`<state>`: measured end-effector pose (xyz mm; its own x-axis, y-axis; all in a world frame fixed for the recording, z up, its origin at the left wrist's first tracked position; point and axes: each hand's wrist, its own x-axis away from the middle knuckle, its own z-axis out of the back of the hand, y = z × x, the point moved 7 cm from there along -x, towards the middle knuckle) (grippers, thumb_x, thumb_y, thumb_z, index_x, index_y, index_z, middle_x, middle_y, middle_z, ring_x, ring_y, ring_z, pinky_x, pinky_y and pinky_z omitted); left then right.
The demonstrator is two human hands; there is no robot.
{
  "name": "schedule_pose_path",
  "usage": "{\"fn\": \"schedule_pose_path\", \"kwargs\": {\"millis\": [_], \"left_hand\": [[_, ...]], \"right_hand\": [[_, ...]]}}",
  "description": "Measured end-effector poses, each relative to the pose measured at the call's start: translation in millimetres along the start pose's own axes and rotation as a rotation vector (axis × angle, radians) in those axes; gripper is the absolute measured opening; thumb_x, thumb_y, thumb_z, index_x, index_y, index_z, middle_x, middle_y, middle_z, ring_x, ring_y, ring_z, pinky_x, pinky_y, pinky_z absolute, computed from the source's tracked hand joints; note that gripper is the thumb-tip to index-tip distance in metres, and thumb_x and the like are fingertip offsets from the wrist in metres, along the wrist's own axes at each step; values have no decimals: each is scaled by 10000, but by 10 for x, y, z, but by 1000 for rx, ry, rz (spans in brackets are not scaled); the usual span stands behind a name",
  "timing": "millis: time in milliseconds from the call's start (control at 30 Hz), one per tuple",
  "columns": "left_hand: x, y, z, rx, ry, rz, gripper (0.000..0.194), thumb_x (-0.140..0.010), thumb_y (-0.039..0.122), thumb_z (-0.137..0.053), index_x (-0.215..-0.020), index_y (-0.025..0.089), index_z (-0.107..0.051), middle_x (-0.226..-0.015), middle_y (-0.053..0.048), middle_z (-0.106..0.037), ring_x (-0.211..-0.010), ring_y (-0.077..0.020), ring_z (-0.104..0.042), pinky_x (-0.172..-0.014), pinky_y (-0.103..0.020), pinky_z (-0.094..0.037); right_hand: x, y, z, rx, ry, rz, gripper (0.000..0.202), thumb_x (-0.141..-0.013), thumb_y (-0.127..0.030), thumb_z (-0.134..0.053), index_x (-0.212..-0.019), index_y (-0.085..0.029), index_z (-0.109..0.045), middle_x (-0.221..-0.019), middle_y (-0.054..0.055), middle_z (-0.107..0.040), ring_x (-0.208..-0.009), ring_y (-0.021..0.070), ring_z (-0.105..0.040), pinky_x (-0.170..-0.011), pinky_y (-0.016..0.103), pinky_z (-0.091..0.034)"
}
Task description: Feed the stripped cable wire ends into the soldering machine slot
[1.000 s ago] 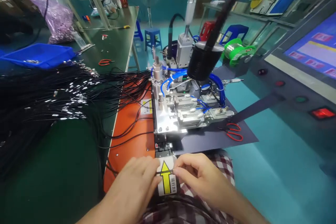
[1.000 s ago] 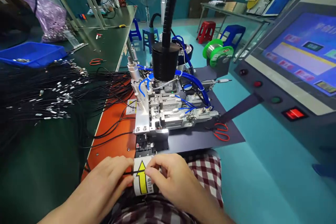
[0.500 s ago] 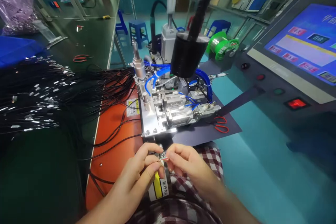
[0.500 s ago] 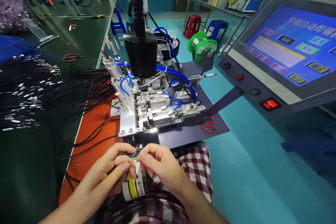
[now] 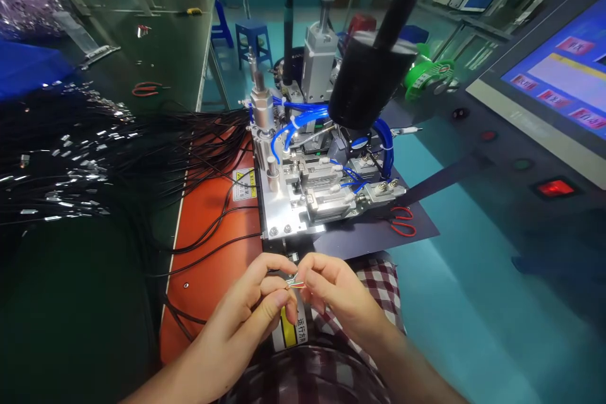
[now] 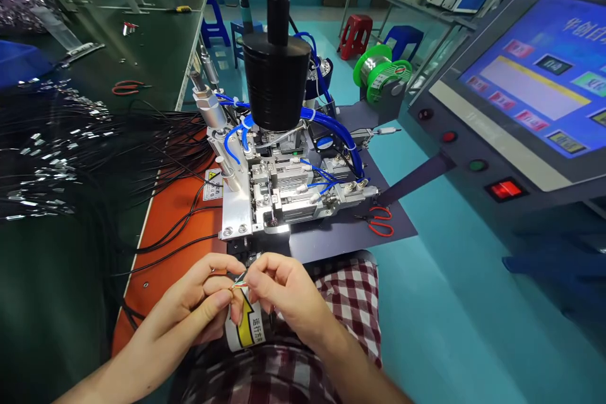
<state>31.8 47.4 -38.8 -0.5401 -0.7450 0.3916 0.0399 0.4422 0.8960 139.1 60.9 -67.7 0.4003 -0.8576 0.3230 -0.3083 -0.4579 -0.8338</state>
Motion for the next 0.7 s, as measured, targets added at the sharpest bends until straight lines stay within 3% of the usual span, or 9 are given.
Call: {"fn": "schedule_pose_path", "kwargs": {"millis": [433, 700], "left_hand": [[-11, -21, 0, 69, -43, 0, 193, -952, 335, -397, -1123, 246, -403, -724, 21, -555, -496, -49, -291, -455, -206, -183], [-29, -23, -2, 114, -59, -13, 191, -944, 346, -413, -1098, 234, -415, -691, 31, -544, -469, -43, -291, -438, -197, -178]], "right_hand": [[1, 10, -6, -22, -8, 10, 297, -788, -419, -659, -720, -153, -547, -563, -63, -467, -454, 55, -311, -446, 197, -237], [50, 29, -25, 72, 99, 43, 349, -811, -477, -611, -686, -161, -527, -543, -55, -466, -442, 60, -337, -422, 194, -259]]}}
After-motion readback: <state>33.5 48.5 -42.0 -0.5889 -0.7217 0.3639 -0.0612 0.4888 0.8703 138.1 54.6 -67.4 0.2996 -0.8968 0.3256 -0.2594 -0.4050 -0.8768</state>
